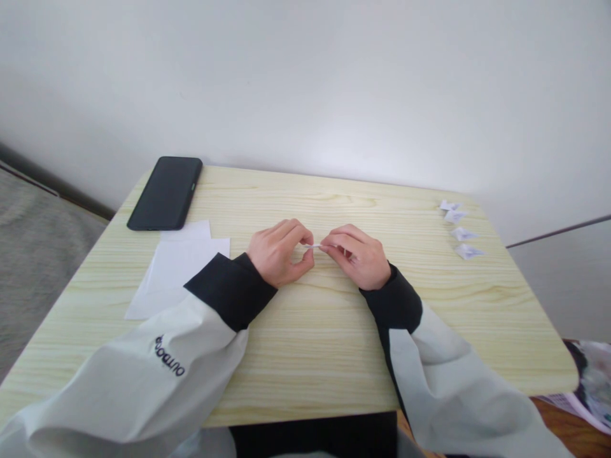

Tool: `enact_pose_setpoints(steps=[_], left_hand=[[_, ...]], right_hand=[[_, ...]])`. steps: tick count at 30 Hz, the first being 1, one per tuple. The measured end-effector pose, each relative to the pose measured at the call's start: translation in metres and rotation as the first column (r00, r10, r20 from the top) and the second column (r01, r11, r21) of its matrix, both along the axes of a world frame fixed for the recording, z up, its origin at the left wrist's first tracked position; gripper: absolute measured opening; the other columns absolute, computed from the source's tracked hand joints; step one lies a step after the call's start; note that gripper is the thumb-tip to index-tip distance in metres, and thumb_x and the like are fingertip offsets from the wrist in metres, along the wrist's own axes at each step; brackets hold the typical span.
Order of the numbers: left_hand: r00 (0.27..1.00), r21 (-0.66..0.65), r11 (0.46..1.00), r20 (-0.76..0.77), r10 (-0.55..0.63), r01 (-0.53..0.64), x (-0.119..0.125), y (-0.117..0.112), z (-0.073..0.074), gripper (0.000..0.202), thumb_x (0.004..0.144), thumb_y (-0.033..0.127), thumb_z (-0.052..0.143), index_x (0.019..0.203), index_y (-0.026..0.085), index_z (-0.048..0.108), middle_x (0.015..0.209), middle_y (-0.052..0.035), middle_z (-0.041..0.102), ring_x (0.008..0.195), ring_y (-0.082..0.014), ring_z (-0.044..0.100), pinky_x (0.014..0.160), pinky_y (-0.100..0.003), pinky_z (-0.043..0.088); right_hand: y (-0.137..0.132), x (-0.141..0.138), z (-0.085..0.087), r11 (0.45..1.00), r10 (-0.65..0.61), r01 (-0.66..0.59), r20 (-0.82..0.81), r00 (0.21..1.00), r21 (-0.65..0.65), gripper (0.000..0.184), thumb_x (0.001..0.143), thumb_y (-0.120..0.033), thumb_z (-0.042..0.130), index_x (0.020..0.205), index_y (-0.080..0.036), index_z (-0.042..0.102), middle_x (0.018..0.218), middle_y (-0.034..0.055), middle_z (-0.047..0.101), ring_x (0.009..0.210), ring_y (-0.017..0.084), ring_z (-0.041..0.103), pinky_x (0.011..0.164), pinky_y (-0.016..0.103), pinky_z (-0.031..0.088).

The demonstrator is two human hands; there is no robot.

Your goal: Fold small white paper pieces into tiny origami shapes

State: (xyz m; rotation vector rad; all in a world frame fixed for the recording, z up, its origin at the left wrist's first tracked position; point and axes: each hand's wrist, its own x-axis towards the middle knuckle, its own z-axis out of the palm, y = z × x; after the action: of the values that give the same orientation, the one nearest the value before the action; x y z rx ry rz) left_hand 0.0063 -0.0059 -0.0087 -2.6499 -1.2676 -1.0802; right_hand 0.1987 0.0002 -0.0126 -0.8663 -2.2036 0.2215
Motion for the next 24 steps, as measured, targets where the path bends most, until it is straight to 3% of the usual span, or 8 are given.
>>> enact_pose_setpoints(steps=[4, 10, 20, 24], left_hand=[[1.0, 0.021, 1.0, 0.002, -0.017, 0.017, 0.0001, 0.0013, -0.001, 0.005, 0.073, 0.016, 0.052, 0.074, 0.018, 0.056, 0.071, -0.0008, 0.062, 0.069, -0.0134, 0.058, 0.061, -0.023, 0.046], [1.0, 0.037, 0.999, 0.009, 0.028, -0.028, -0.0005, 0.002, -0.0011, 0.004, 0.072, 0.015, 0.051, 0.07, 0.018, 0.054, 0.069, -0.0009, 0.061, 0.067, -0.0135, 0.057, 0.061, -0.024, 0.045], [0.997, 0.035, 0.997, 0.014, -0.072, 0.071, -0.0008, 0.0035, -0.0009, 0.004, 0.075, 0.018, 0.054, 0.076, 0.018, 0.058, 0.074, -0.0015, 0.065, 0.071, -0.0141, 0.058, 0.067, -0.026, 0.047], [0.998, 0.054, 0.997, 0.006, -0.059, 0.059, -0.0008, 0.0043, -0.0016, 0.006, 0.074, 0.015, 0.052, 0.073, 0.017, 0.058, 0.071, -0.0015, 0.064, 0.069, -0.0137, 0.058, 0.066, -0.026, 0.047]], right_hand=[[-0.0009, -0.0014, -0.0005, 1.0, 0.006, -0.006, 0.005, 1.0, -0.022, 0.011, 0.087, -0.025, 0.053, 0.088, -0.02, 0.062, 0.087, 0.0029, 0.063, 0.07, 0.009, 0.058, 0.062, 0.02, 0.048], [-0.0014, -0.0009, 0.0, 0.99, -0.079, 0.078, -0.008, 0.997, -0.114, 0.014, 0.086, -0.03, 0.054, 0.088, -0.018, 0.061, 0.088, 0.0029, 0.062, 0.057, 0.007, 0.055, 0.054, 0.02, 0.045], [-0.0022, -0.0013, 0.0005, 0.997, -0.003, 0.002, -0.011, 1.0, -0.071, 0.012, 0.087, -0.028, 0.053, 0.085, -0.02, 0.061, 0.084, 0.0025, 0.063, 0.064, 0.009, 0.057, 0.06, 0.02, 0.046], [-0.0028, -0.0025, 0.0006, 0.995, -0.024, 0.021, -0.025, 0.999, -0.099, 0.01, 0.086, -0.027, 0.054, 0.086, -0.019, 0.059, 0.086, 0.0025, 0.061, 0.058, 0.007, 0.054, 0.055, 0.019, 0.045]])
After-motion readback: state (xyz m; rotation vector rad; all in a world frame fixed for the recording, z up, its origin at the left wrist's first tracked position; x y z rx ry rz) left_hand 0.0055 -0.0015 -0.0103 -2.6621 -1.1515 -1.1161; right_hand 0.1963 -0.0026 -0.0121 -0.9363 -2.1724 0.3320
